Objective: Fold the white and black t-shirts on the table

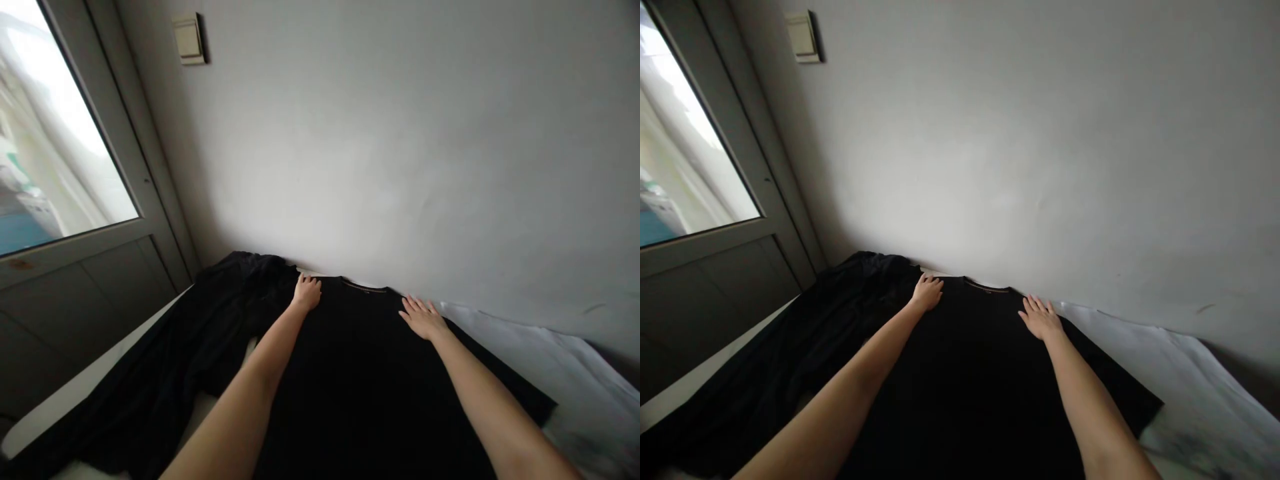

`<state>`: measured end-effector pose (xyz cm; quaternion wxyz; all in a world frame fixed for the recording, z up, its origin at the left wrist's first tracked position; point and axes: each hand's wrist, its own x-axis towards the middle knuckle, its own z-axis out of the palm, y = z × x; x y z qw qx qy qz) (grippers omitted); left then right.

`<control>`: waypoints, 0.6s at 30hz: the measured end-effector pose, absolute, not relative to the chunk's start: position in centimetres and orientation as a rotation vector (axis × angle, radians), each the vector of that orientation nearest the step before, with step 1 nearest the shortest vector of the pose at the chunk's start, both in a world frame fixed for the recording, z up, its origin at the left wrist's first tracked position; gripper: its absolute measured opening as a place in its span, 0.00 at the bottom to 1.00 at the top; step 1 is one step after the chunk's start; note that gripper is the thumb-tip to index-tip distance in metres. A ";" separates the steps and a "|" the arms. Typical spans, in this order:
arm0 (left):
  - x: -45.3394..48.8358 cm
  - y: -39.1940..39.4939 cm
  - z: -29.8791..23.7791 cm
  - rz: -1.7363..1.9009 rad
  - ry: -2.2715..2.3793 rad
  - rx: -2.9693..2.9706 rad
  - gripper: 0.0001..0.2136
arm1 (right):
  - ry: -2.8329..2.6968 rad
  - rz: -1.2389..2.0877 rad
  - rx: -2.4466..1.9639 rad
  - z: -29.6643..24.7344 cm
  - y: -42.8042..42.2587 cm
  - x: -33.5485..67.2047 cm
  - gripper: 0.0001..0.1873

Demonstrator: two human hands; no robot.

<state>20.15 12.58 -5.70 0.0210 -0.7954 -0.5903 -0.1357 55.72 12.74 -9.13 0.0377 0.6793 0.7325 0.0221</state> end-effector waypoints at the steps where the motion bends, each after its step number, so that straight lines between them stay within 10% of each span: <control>1: 19.0 11.9 -5.1 -0.430 -1.886 -2.436 0.16 | 2.310 0.134 2.054 -8.3 12.4 54.0 0.30; 9: 5.8 8.6 -3.7 -0.402 -2.535 -2.172 0.18 | 2.738 -0.300 1.902 -4.0 9.3 34.0 0.17; 18: 3.8 9.8 -4.6 -1.004 -2.878 -2.492 0.12 | 2.671 -0.320 2.011 -6.8 7.4 26.2 0.27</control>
